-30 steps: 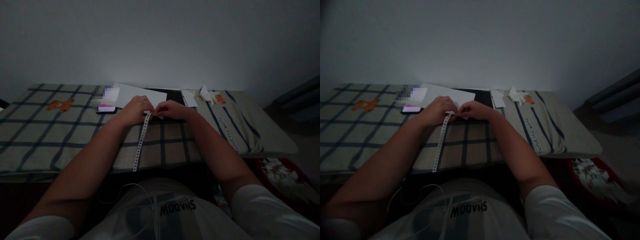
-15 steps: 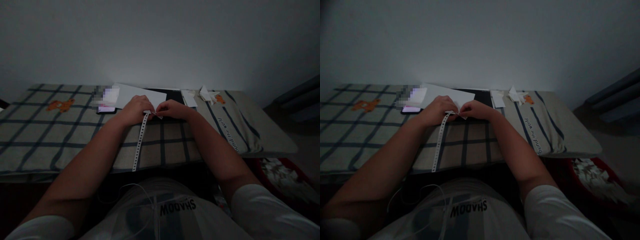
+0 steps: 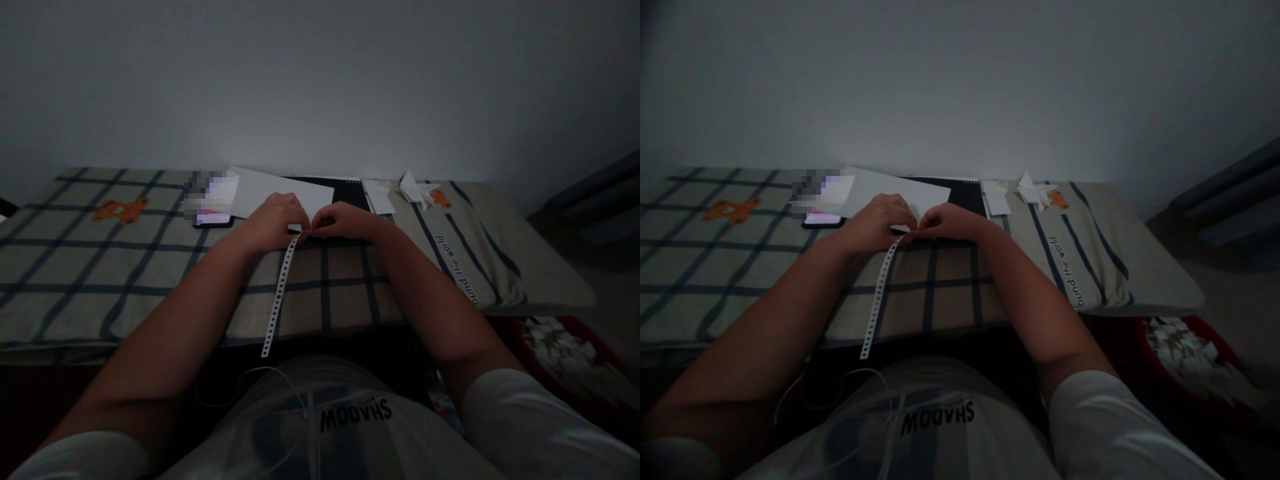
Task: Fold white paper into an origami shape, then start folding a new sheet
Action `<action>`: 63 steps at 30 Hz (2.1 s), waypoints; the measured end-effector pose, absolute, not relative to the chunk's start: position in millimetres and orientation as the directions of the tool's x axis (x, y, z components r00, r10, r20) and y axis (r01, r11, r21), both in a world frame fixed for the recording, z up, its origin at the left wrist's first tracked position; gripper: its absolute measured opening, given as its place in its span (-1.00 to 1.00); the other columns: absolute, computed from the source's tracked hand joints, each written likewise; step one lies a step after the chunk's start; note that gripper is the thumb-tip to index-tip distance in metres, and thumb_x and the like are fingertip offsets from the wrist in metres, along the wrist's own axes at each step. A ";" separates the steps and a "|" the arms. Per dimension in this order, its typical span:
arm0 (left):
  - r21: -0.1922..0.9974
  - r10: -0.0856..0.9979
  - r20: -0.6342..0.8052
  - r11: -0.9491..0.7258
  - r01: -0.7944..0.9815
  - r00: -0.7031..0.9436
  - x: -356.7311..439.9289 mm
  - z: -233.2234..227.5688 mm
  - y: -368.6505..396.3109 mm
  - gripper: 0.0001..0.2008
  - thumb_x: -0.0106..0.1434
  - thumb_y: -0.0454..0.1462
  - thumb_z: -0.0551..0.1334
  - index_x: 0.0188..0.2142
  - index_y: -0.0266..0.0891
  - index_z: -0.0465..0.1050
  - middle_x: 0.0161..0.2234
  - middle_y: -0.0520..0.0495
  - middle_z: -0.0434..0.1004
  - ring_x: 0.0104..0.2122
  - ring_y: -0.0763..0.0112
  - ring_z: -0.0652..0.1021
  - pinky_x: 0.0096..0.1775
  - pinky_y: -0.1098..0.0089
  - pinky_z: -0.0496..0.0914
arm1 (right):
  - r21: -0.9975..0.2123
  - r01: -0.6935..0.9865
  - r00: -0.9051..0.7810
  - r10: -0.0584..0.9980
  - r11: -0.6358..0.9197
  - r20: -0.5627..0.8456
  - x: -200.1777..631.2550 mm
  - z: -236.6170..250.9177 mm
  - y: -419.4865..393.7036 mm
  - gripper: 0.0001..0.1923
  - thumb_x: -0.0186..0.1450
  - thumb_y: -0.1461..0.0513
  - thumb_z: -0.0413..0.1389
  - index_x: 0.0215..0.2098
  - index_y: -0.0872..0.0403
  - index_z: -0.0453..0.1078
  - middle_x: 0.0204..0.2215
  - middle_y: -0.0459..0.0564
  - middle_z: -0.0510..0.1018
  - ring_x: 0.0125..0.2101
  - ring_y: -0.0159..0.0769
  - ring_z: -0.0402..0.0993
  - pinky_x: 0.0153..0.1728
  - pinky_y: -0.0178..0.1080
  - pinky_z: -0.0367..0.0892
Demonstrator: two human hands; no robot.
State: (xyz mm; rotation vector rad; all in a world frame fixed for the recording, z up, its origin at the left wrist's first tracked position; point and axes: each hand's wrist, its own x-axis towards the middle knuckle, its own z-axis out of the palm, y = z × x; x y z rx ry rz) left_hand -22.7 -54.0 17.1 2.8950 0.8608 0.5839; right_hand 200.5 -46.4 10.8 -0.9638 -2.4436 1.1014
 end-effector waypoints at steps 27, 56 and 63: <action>0.140 0.542 0.341 -0.837 0.529 0.768 -22.6 20.3 -53.6 -0.83 0.15 -0.22 0.28 -0.30 -0.19 0.62 -0.31 -0.03 0.65 -0.23 0.27 0.51 -0.13 0.27 0.31 | -0.764 0.458 -0.706 0.708 0.454 -0.003 202.3 14.3 -46.6 -0.75 0.25 0.12 0.17 -0.27 0.15 0.54 -0.41 -0.05 0.58 -0.39 -0.37 0.39 -0.27 -0.25 0.25; 0.162 0.525 0.352 -0.850 0.502 0.775 -23.3 17.5 -52.2 -0.86 0.18 -0.23 0.28 -0.29 -0.18 0.60 -0.31 -0.06 0.64 -0.23 0.27 0.52 -0.12 0.26 0.32 | -0.757 0.420 -0.753 0.658 0.501 0.018 201.6 14.1 -45.8 -0.77 0.27 0.13 0.14 -0.25 0.14 0.48 -0.38 -0.04 0.53 -0.34 -0.32 0.37 -0.26 -0.24 0.23; 0.163 0.544 0.363 -0.837 0.523 0.757 -23.8 19.3 -53.9 -0.86 0.17 -0.20 0.30 -0.30 -0.16 0.60 -0.30 -0.05 0.64 -0.21 0.24 0.51 -0.10 0.23 0.30 | -0.761 0.402 -0.757 0.652 0.510 0.037 203.2 13.0 -44.9 -0.75 0.28 0.10 0.14 -0.23 0.13 0.49 -0.35 -0.04 0.54 -0.31 -0.31 0.38 -0.23 -0.24 0.25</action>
